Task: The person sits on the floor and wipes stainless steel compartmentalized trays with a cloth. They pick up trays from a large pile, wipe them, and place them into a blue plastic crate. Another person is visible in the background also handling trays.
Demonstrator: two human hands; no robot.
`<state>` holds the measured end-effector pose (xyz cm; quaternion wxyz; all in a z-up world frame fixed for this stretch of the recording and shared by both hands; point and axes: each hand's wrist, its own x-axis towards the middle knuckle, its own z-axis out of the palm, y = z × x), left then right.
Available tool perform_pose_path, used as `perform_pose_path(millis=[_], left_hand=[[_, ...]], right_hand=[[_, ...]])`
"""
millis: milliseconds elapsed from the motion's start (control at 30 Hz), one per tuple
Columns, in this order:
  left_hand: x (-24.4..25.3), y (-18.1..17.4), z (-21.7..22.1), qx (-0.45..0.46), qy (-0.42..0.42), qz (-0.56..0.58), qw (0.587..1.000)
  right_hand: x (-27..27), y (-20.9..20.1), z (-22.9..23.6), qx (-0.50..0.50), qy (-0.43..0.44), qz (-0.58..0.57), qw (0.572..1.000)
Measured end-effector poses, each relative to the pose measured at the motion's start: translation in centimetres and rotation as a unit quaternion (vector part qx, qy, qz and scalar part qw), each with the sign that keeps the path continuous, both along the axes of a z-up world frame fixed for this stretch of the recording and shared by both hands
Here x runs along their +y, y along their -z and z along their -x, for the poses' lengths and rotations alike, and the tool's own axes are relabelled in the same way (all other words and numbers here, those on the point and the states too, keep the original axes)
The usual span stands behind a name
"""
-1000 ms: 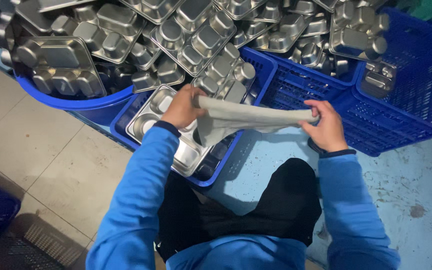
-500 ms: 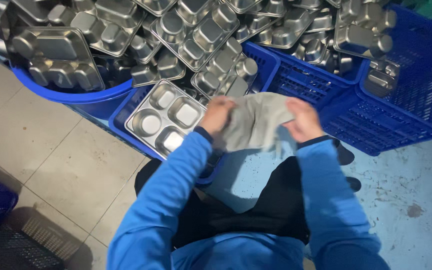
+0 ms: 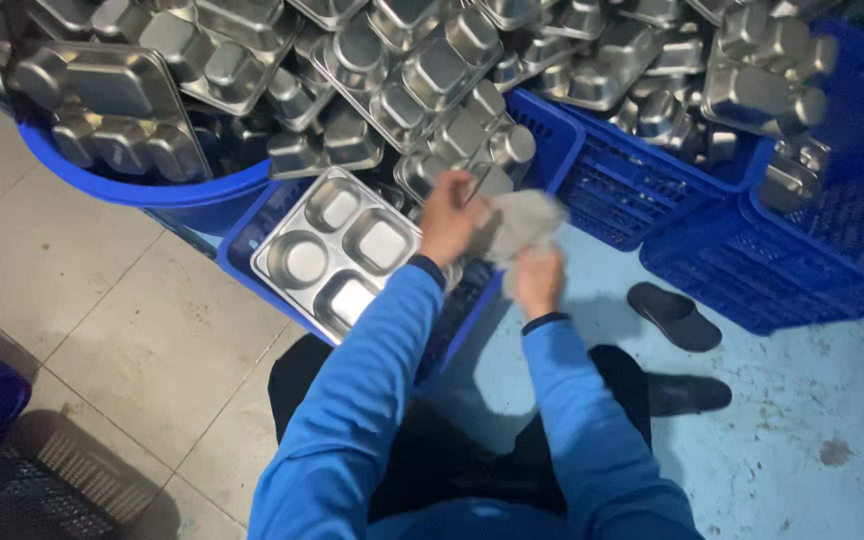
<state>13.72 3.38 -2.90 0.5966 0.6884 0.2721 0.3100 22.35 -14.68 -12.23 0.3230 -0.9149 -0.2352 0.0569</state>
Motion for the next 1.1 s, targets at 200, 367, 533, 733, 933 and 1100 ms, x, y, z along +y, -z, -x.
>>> perform_pose_path(millis=[200,367,533,733,933,1100], left_hand=[[16.3,6.4,-1.8,-0.076,-0.188,0.085,0.975],[26.1,8.5,-4.8,-0.225,-0.225,0.191,0.929],[26.6,8.9,-8.5,-0.248,-0.295,0.299,0.873],[24.2,7.8,-9.1,-0.249,-0.282,0.366,0.851],[20.9,7.5,-9.3,-0.266,-0.305,0.367,0.838],[15.4,4.8,-5.7,-0.319,-0.303,0.36,0.823]], right_hand=[[2.7,-0.7,6.1,-0.117,-0.198,-0.06,0.971],[4.3,-3.9,5.7,-0.156,-0.223,-0.042,0.962],[4.3,-6.1,6.7,-0.123,-0.213,-0.044,0.968],[4.4,-6.6,6.7,-0.13,-0.223,-0.031,0.966],[3.9,-6.3,6.7,-0.126,-0.219,-0.038,0.967],[3.4,-4.5,6.4,-0.12,-0.236,-0.021,0.964]])
